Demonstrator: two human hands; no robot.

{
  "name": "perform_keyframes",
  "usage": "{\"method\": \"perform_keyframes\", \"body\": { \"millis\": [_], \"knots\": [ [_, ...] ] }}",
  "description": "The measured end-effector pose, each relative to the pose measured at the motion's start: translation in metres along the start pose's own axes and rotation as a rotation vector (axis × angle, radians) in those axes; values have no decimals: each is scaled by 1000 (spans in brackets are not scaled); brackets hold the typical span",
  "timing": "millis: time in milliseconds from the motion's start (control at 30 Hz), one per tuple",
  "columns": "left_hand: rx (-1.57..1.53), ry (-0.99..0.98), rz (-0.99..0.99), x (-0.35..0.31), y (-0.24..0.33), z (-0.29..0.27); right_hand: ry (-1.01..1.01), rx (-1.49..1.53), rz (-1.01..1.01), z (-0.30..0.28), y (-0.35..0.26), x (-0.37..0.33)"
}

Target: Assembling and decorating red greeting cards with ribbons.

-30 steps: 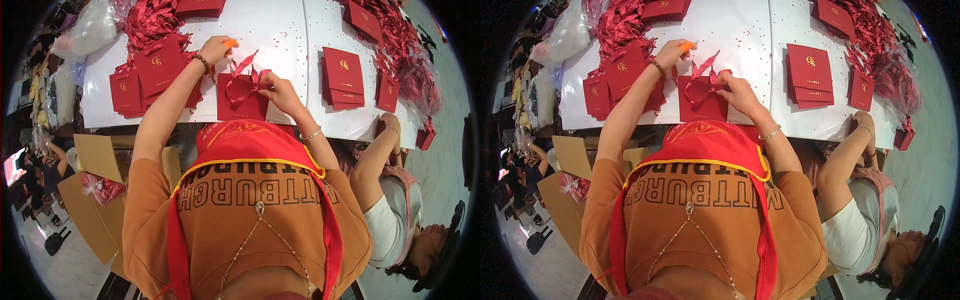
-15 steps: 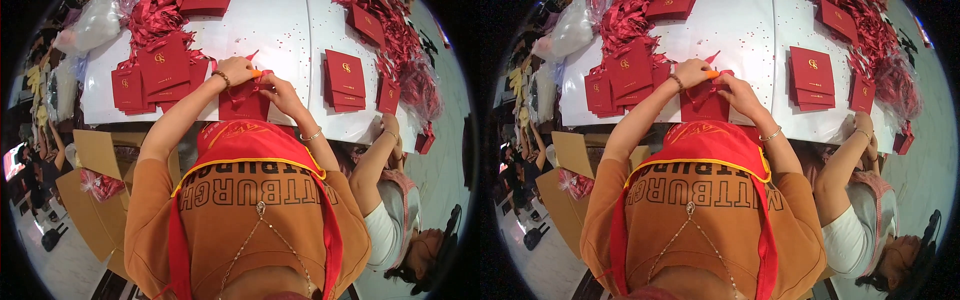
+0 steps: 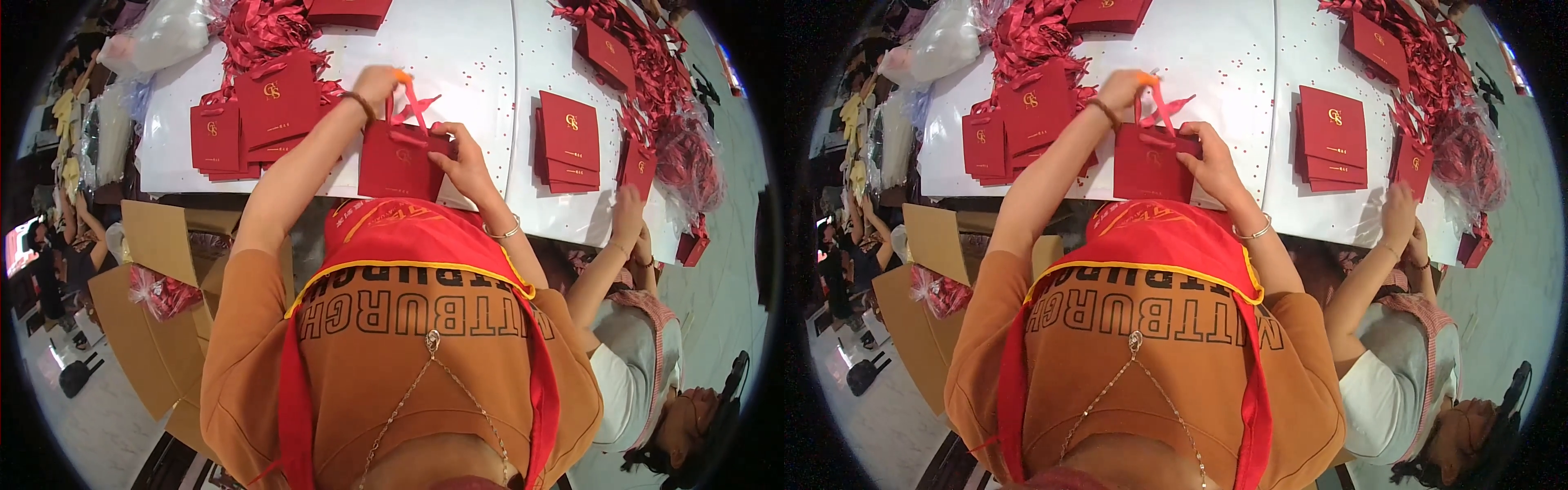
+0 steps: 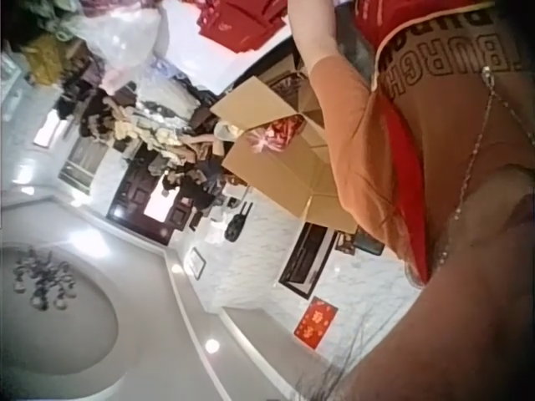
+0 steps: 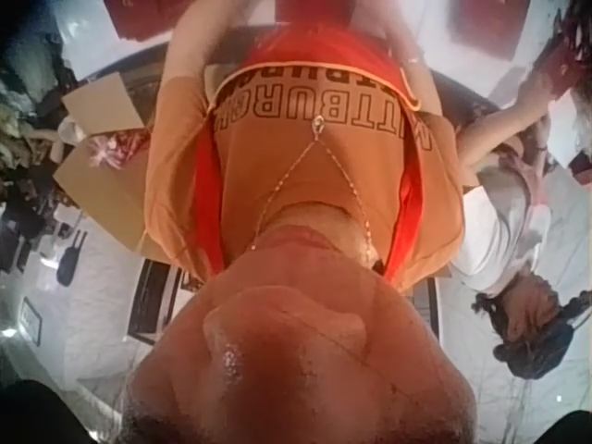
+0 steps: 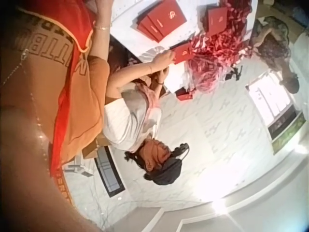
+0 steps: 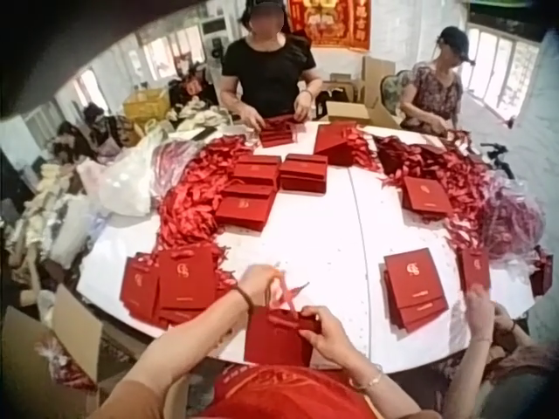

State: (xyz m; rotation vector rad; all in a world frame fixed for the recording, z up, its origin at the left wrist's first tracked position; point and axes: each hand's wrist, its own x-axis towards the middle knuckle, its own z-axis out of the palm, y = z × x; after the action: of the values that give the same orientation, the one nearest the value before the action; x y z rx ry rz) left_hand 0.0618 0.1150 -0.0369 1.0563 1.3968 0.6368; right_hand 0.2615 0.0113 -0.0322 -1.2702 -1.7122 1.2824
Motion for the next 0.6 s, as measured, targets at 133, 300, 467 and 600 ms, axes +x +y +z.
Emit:
{"method": "perform_keyframes", "body": {
  "millis": [133, 300, 467, 600],
  "knots": [
    [-55, 143, 131, -1, 3, 0, -37, -18, -64, 0, 10, 3],
    [123, 197, 346, -48, -6, -8, 172, 190, 48, -18, 14, -5],
    [43, 78, 265, -100, -24, -5, 201, 514, 70, -14, -28, 13],
    [-7, 50, 353, -125, -19, -28, 178, -28, -117, 3, -38, 33]
  ]
}}
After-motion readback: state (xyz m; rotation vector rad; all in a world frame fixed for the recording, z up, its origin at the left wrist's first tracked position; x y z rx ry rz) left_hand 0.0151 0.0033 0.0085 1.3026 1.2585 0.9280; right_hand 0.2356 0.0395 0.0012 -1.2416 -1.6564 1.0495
